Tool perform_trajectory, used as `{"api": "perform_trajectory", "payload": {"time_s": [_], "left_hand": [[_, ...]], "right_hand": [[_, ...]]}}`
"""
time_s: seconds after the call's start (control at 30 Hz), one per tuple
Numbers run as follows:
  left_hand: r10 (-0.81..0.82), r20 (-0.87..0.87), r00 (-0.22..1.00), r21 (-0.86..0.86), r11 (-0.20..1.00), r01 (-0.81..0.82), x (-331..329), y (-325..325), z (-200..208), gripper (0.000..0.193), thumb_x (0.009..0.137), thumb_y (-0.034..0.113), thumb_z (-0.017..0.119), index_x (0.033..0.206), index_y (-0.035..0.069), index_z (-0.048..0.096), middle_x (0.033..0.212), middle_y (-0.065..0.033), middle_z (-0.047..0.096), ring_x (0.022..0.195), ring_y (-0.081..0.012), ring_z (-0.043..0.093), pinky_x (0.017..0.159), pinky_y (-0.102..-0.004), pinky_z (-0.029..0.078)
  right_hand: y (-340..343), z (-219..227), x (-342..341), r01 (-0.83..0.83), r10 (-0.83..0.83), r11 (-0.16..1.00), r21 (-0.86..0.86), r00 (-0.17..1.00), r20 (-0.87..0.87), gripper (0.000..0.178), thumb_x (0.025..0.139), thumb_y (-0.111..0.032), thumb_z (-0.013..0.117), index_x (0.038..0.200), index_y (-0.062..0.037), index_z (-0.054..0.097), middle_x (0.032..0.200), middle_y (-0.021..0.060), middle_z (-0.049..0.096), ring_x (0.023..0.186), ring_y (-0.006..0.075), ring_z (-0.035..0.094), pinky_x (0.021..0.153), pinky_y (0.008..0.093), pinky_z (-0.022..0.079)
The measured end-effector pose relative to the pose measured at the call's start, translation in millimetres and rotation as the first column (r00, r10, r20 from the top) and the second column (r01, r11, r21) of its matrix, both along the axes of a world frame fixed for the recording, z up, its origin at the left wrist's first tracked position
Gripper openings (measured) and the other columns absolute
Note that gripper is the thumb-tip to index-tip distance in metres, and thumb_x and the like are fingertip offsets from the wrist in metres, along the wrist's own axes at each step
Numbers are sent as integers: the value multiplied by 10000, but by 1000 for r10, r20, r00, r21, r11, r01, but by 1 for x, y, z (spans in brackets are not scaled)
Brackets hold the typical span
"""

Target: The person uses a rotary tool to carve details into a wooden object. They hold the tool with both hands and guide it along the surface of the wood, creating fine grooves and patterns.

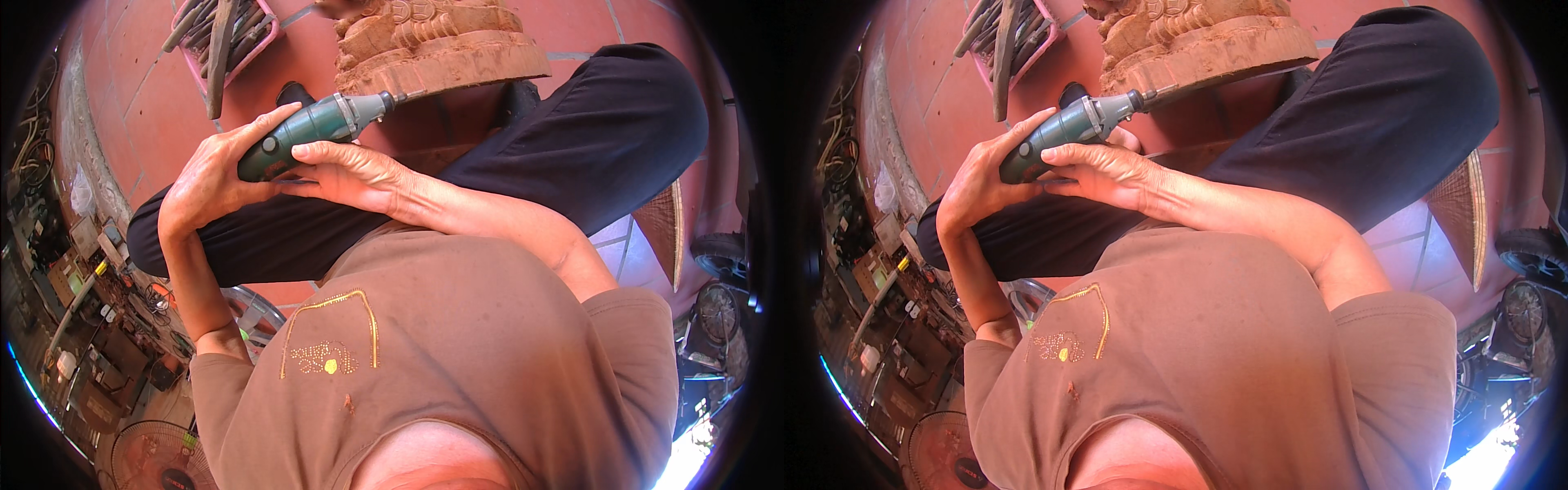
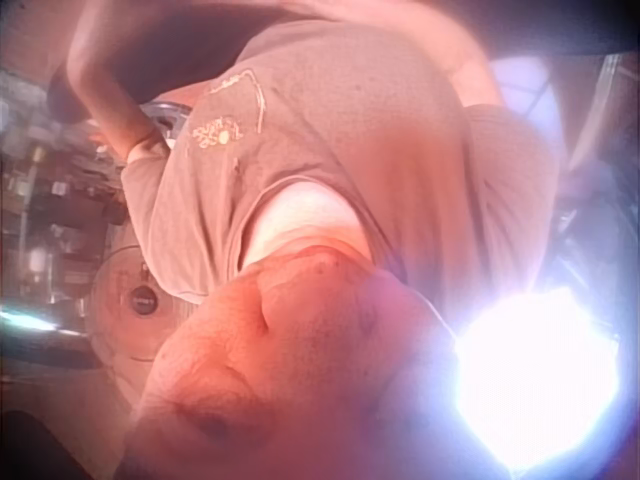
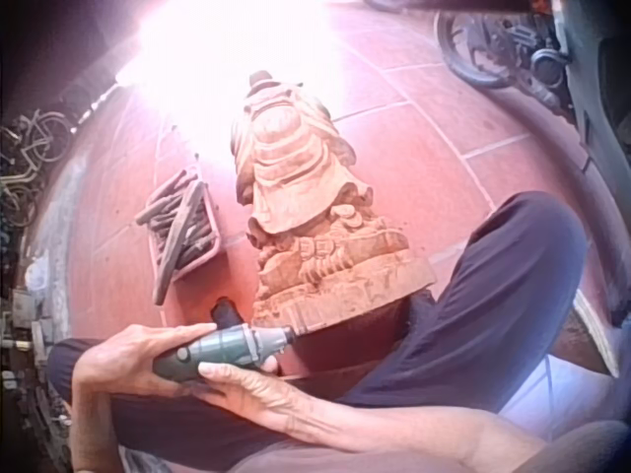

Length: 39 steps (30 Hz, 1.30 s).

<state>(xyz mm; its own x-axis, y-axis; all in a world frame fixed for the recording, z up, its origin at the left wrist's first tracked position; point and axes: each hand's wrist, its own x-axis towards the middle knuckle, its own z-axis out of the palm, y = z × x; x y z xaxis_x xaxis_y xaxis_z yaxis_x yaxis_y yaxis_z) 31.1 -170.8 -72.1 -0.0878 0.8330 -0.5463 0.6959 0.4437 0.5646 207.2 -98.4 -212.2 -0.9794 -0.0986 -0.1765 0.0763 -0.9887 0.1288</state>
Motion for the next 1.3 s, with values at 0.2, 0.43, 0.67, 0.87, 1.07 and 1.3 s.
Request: {"api": "perform_trajectory", "payload": {"time_s": [0.2,0.43,0.67,0.87,1.07,1.3], "left_hand": [[-1,11,1000,-3,1000,1,0,1,0,953,657,68,785,1562,160,499,1149,-217,720,1038,-424,705,937,-460,537],[22,2,1000,0,1000,-22,1,3,3,951,660,50,769,1564,153,493,1156,-228,707,1033,-432,698,930,-459,534],[20,-14,1000,37,999,-19,-3,2,-1,931,667,38,758,1555,129,493,1185,-233,696,1052,-443,690,936,-460,533],[39,-25,999,25,999,-38,-4,4,1,917,672,39,751,1551,109,496,1221,-241,689,1082,-449,687,947,-457,531],[58,-39,998,13,998,-58,-4,7,2,911,674,31,751,1548,96,500,1236,-256,691,1106,-446,688,961,-450,531],[61,-47,997,36,998,-59,-4,6,2,905,674,27,752,1543,93,507,1236,-258,696,1119,-448,688,968,-447,533]], "right_hand": [[-1,0,1,16,-16,1000,5,1000,10,501,965,-151,778,1402,-77,546,1395,115,625,1373,251,562,1251,553,360],[3,-3,-4,-10,10,1000,22,1000,-4,498,954,-159,791,1384,-57,561,1372,141,639,1353,273,572,1232,522,388],[4,-7,-10,-4,4,1000,31,1000,-6,485,955,-177,790,1367,-34,579,1347,149,655,1314,299,594,1218,503,402],[8,-6,-14,-8,9,999,43,1000,-29,484,961,-184,783,1373,-30,580,1358,149,658,1349,306,581,1218,505,399],[12,-6,-19,7,-5,999,45,999,-43,468,966,-166,773,1371,-30,581,1357,147,661,1341,318,595,1222,514,394],[13,-4,-19,8,-7,1000,29,999,-45,468,964,-149,771,1374,-27,581,1360,146,661,1354,321,587,1231,518,384]]}}
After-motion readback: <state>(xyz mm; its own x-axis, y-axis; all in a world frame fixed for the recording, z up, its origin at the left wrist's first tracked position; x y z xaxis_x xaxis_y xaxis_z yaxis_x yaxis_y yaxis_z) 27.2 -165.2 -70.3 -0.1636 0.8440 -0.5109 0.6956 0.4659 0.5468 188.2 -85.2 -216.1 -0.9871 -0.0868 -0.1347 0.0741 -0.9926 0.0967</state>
